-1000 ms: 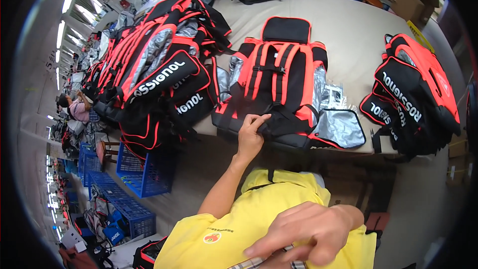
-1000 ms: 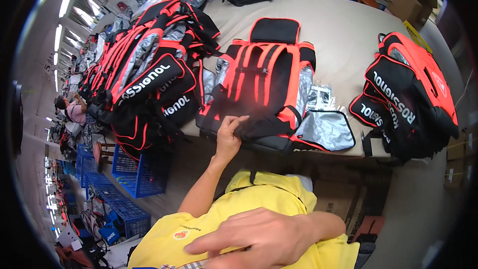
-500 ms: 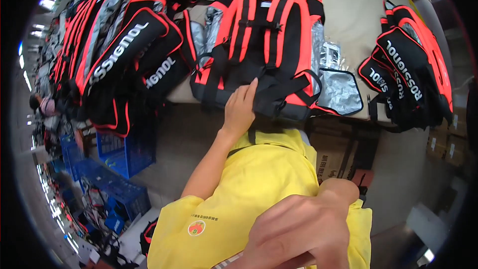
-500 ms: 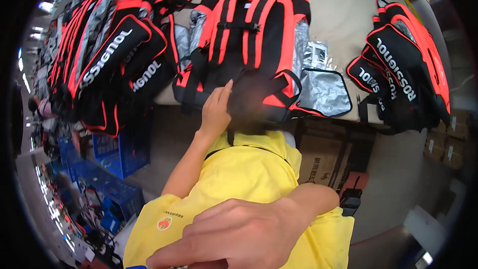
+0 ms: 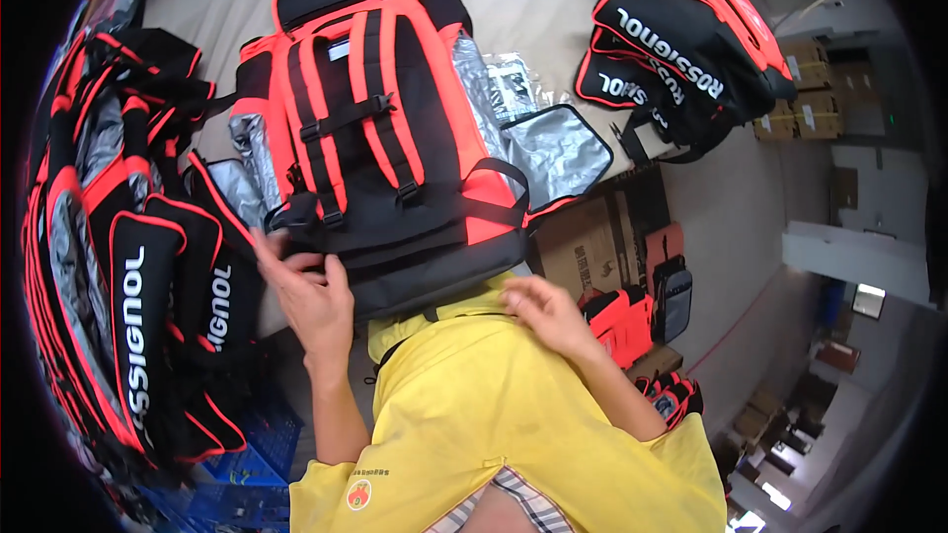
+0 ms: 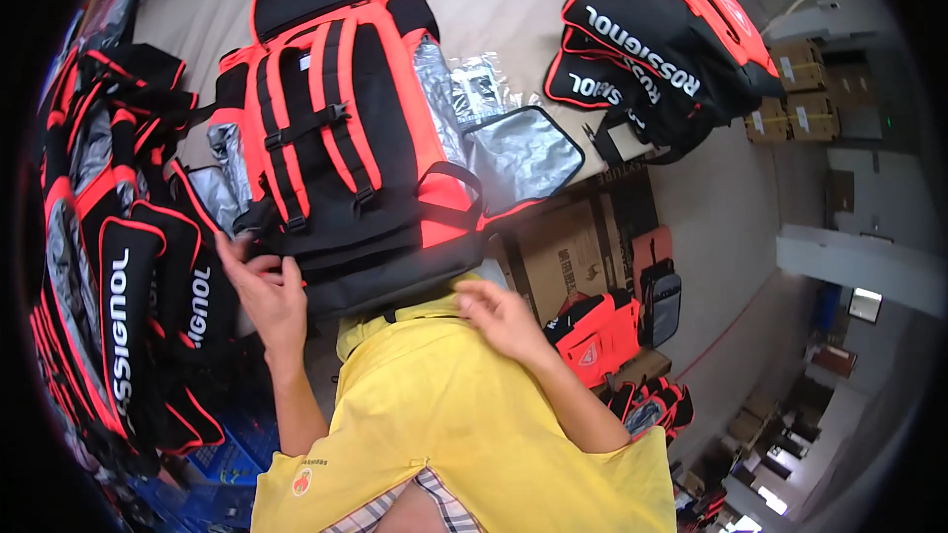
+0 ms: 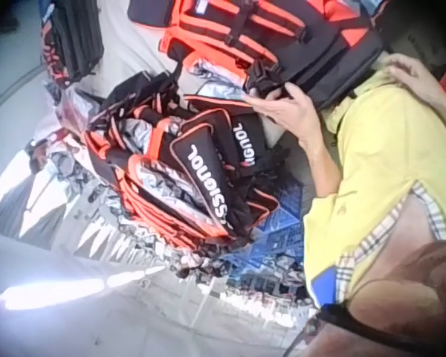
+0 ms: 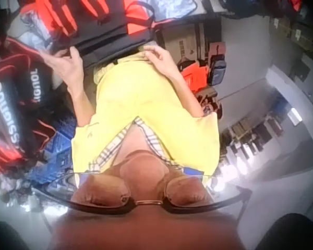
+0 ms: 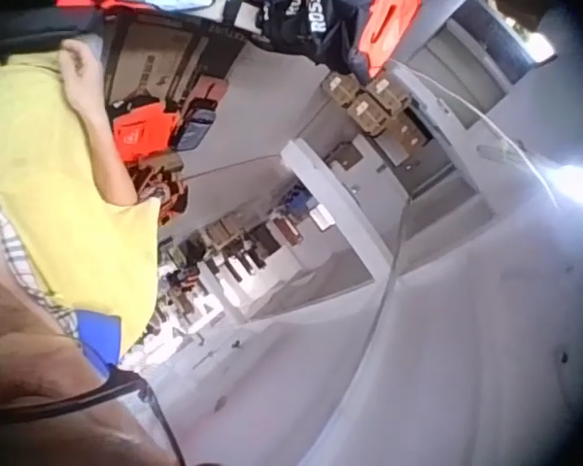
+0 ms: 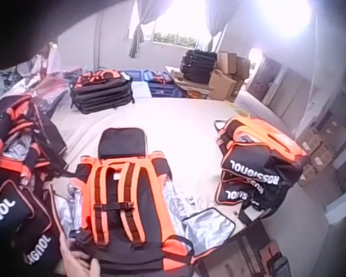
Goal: Checking and packing ski backpacks at a workstation.
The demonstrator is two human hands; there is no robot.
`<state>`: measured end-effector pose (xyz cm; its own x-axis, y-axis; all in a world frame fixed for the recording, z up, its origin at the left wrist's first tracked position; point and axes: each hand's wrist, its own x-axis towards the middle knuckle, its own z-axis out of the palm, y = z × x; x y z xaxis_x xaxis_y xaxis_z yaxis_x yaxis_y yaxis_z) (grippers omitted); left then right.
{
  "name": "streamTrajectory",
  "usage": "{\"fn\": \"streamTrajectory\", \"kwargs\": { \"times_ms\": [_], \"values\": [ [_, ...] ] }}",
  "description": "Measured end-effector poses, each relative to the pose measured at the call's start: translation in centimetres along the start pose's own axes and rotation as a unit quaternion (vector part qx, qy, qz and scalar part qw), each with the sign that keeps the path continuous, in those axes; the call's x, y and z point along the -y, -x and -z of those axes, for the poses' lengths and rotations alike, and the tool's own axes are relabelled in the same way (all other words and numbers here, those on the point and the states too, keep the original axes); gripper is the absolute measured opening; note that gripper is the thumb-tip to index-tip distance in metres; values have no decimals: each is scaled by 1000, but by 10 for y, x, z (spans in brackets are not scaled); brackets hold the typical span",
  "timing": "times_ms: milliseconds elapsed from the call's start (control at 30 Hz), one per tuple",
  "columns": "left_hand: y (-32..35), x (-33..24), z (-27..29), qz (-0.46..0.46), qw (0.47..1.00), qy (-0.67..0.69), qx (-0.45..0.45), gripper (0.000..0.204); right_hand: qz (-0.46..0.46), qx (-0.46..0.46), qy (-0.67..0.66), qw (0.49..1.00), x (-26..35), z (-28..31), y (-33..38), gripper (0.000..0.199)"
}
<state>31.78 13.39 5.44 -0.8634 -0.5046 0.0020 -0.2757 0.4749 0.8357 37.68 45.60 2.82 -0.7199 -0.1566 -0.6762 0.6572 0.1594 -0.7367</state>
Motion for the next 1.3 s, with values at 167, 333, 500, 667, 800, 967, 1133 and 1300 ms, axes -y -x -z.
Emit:
{"fn": "streamTrajectory", "kwargs": {
  "times_ms": [167, 333, 500, 667, 800, 967, 1133, 1300],
  "values": [
    [-28, -66, -24, -319, 934, -161, -9, 75, 18, -163, -26, 986, -13, 28, -21, 40],
    [-25, -108, -140, -490, 824, -80, 272, 39, 22, -280, -114, 953, -13, 37, -58, 68],
    [-17, -75, -191, -516, 731, -220, 388, 40, 148, -351, 92, 920, 1, 62, -102, 62],
    [-18, -79, -174, -432, 796, -209, 370, 30, 225, -224, 320, 893, 36, 99, -168, 53],
    [-22, -80, -180, -240, 873, -275, 324, 21, 230, -213, 273, 909, 40, 130, -201, 55],
    [-53, -101, -230, -128, 927, -264, 231, 11, 166, -260, 257, 916, 5, 191, -219, 55],
    [-70, -129, -287, -209, 913, -259, 238, 8, 125, -308, 170, 928, 6, 219, -207, 64],
    [-54, -130, -337, -220, 876, -325, 281, 13, 10, -372, 74, 925, -23, 248, -201, 67]
  ]
}}
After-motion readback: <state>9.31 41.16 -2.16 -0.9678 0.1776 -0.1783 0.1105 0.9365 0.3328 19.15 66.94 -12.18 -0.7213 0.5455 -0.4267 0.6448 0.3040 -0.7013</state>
